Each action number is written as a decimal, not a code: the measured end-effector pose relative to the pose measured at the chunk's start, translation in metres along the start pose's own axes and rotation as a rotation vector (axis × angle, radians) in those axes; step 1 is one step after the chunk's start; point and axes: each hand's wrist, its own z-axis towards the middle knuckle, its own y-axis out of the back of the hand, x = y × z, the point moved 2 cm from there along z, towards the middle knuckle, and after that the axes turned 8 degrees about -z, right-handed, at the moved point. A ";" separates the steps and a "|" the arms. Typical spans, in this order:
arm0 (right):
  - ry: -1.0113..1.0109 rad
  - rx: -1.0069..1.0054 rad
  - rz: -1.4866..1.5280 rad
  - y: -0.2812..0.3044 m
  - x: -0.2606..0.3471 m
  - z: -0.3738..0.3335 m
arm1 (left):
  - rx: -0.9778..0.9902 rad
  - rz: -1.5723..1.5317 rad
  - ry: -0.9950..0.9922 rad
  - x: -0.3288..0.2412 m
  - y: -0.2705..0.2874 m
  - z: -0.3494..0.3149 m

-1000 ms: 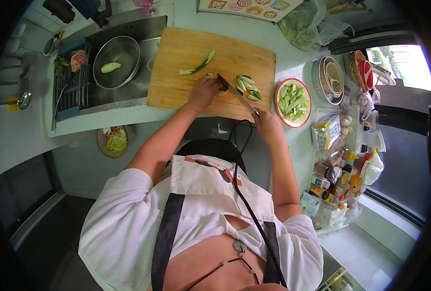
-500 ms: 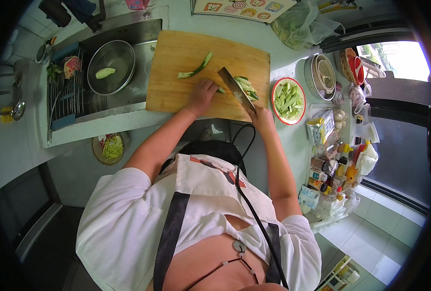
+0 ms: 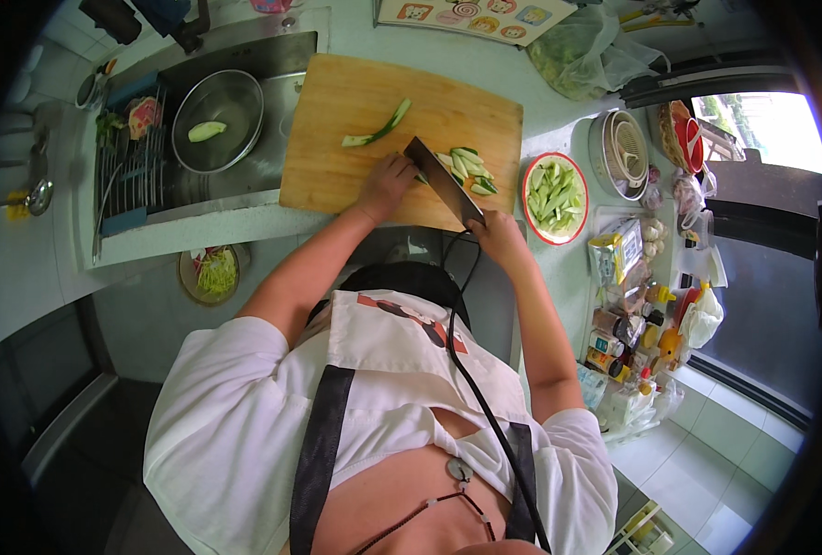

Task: The person uses a large knife to slice green vegetables on a wooden cutting board by hand and puts the pieces into a bowl.

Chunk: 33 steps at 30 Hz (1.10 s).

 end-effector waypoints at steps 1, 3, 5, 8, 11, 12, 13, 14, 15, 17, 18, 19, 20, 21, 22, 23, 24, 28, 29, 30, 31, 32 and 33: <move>0.001 0.002 0.006 -0.009 0.000 0.007 | 0.016 0.005 0.010 -0.001 0.000 -0.001; -0.026 0.004 -0.014 -0.021 -0.001 0.017 | 0.046 0.020 0.016 -0.001 0.002 0.002; -0.082 0.020 -0.066 -0.027 0.000 0.020 | 0.070 0.050 0.021 -0.004 0.005 0.002; -0.046 0.029 -0.023 -0.022 0.010 0.018 | 0.070 0.152 0.063 -0.018 0.021 0.004; -0.075 0.011 -0.079 -0.021 0.010 0.016 | 0.151 0.247 0.071 -0.020 0.033 0.009; -0.054 -0.006 -0.061 -0.023 0.008 0.016 | 0.194 0.275 0.067 -0.018 0.036 0.009; -0.033 -0.024 -0.043 -0.028 0.003 0.016 | 0.213 0.253 0.071 -0.013 0.036 0.006; -0.012 -0.039 -0.028 -0.028 0.002 0.015 | 0.230 0.229 0.077 -0.010 0.034 0.001; -0.007 -0.068 -0.010 -0.027 0.001 0.013 | 0.247 0.205 0.084 -0.006 0.031 -0.002; -0.001 -0.124 0.025 -0.021 0.000 0.007 | 0.166 0.170 0.063 -0.005 0.028 -0.005; -0.007 -0.108 0.022 -0.018 0.001 0.006 | 0.125 0.151 0.052 -0.006 0.027 -0.005; -0.014 -0.092 0.019 -0.015 0.002 0.005 | 0.125 0.148 0.054 -0.005 0.023 -0.003; -0.021 -0.076 0.012 -0.012 0.001 0.004 | 0.122 0.143 0.056 -0.004 0.017 0.002; -0.015 -0.083 0.016 -0.011 0.001 0.004 | 0.118 0.139 0.058 -0.004 0.011 0.006; -0.008 -0.089 0.021 -0.009 0.000 0.004 | 0.114 0.135 0.062 -0.004 0.006 0.009; -0.003 -0.094 0.024 -0.008 -0.001 0.003 | 0.111 0.130 0.066 -0.005 0.001 0.012; -0.010 -0.090 0.026 -0.006 -0.001 0.002 | 0.107 0.126 0.071 -0.006 -0.002 0.014; 0.001 -0.106 0.048 -0.009 -0.007 0.003 | 0.073 0.083 0.077 -0.007 -0.004 0.012; 0.012 -0.117 0.057 -0.010 -0.008 0.003 | 0.068 0.079 0.069 -0.007 -0.004 0.010; -0.011 -0.088 0.044 -0.011 -0.008 0.003 | 0.061 0.075 0.062 -0.006 -0.003 0.008; -0.034 -0.057 0.030 -0.011 -0.007 0.003 | 0.060 0.078 0.053 -0.006 -0.002 0.006; -0.059 -0.029 0.018 -0.011 -0.005 0.004 | 0.060 0.080 0.041 -0.007 -0.002 0.006; -0.051 -0.014 -0.008 -0.015 -0.003 0.007 | 0.060 0.083 0.029 -0.008 -0.001 0.006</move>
